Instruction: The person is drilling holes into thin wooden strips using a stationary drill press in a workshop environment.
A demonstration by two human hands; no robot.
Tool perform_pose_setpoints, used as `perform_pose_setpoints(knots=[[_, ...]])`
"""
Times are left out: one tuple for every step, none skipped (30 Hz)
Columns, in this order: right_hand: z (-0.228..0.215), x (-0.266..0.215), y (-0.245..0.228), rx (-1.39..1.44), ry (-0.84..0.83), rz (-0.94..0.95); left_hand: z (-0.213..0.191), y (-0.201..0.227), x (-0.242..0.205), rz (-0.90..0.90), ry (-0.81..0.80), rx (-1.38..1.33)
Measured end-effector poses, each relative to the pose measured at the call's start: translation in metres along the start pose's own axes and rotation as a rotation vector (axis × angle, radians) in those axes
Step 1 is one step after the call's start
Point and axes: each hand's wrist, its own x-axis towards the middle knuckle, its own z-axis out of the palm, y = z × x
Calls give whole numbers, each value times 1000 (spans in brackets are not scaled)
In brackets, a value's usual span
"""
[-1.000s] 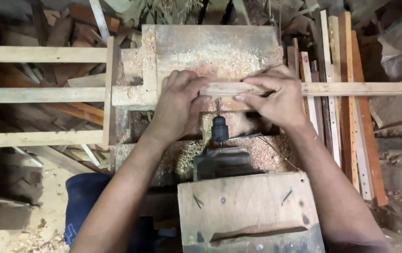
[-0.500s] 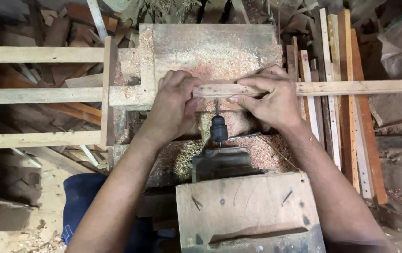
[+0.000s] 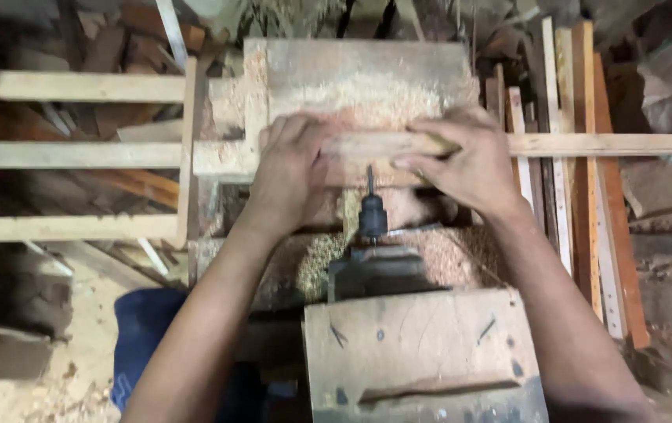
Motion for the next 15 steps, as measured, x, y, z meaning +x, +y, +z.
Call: perform_pose_setpoints(knots=[[-6, -3, 7, -5, 10, -8, -7, 0, 0, 10, 8, 6], [-12, -7, 14, -22, 21, 72, -15, 0, -1, 2, 13, -33], [-16, -18, 19, -31, 13, 165, -19, 3, -11, -23, 4, -79], [-15, -22, 17, -27, 5, 170, -19, 4, -15, -31, -2, -82], [-15, -21, 17, -26, 2, 168, -18, 3, -13, -32, 8, -103], [-16, -20, 17, -25, -1, 165, -18, 3, -11, -33, 17, -123], [-16, -21, 18, -23, -4, 169, -19, 4, -12, -36, 12, -125], [-17, -23, 20, -23, -2, 152, -21, 5, -13, -40, 14, -141], [-17, -22, 22, -25, 5, 132, -22, 4, -11, -39, 18, -154], [-16, -22, 24, -26, 7, 133, -23, 4, -11, -36, 18, -154], [-15, -22, 25, -16, 2, 139, -24, 5, -11, -40, 17, -163], [-15, -23, 27, -7, -4, 145, -24, 6, -12, -45, 17, -172], [-16, -23, 26, -6, -7, 147, -24, 5, -11, -48, 16, -174], [-16, -23, 25, -2, -26, 149, -23, 4, -11, -35, 18, -174], [-17, -22, 24, 2, -44, 151, -23, 3, -11, -21, 21, -173]])
